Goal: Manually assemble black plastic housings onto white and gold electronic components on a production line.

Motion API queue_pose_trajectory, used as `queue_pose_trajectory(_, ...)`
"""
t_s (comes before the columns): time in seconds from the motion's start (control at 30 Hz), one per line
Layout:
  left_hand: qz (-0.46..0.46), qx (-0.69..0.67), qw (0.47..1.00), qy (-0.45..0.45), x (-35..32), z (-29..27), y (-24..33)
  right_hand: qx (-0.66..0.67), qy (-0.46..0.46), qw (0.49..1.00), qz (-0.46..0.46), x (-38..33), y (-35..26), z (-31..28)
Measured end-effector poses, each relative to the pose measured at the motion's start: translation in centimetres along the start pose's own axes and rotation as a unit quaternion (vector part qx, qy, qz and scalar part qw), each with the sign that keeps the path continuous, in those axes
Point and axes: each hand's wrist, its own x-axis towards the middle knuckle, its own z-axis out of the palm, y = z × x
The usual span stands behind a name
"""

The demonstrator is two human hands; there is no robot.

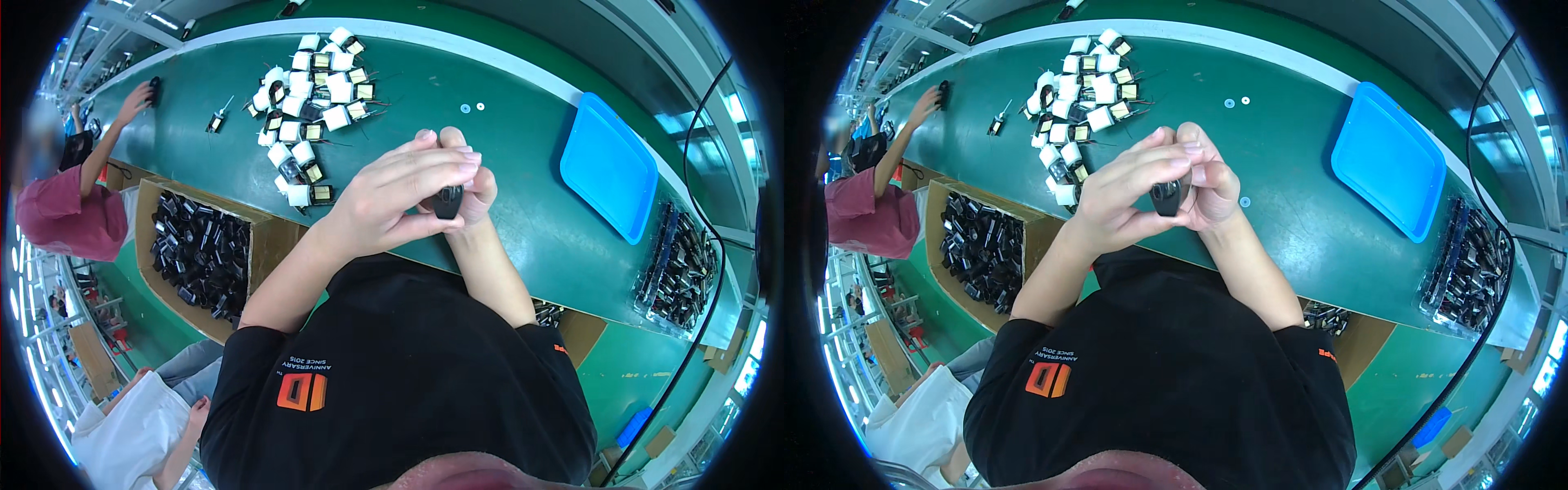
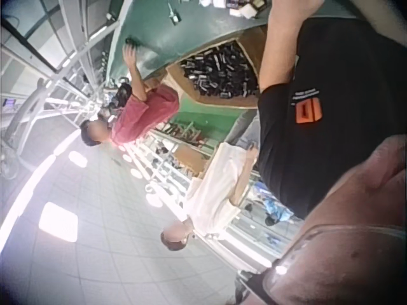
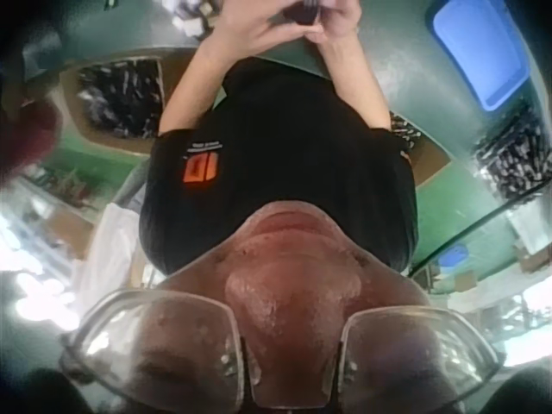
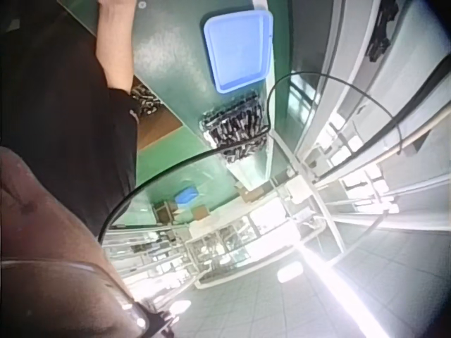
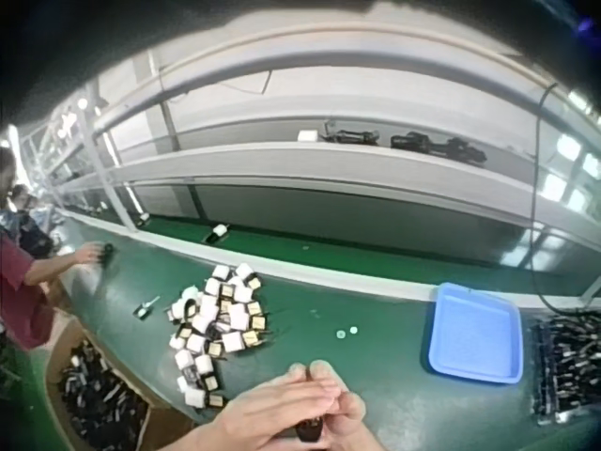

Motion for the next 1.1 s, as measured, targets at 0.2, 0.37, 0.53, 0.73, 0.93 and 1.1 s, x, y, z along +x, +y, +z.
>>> queue_pose_trajectory(0.2,-0.030,-0.017,0.999,-0.021,-0.2,-0.3,-0.8,-0.142,0.090,0.984,-0.056,-0.9,-0.3,1.2)
queue_pose_trajectory(0.37,-0.092,-0.133,0.986,0.046,-2.0,-1.1,-1.5,-0.334,0.078,0.939,-0.032,-0.7,-1.0,4.6)
queue_pose_trajectory(0.53,-0.118,-0.300,0.940,0.109,-4.0,-1.6,-2.7,-0.478,0.075,0.872,-0.075,-1.0,-2.5,6.6)
queue_pose_trajectory(0.73,-0.047,-0.143,0.976,0.160,-3.2,-0.9,-2.3,-0.828,0.115,0.372,-0.403,-1.7,-1.5,6.7)
queue_pose_trajectory(0.93,0.136,0.108,0.973,0.149,-1.9,-0.4,-1.3,-0.688,0.065,0.707,-0.153,-1.9,-1.5,7.4)
queue_pose_trajectory(1.1,0.147,0.117,0.976,0.112,-2.0,-0.5,-0.2,-0.705,0.040,0.685,-0.180,-2.9,-1.2,6.9)
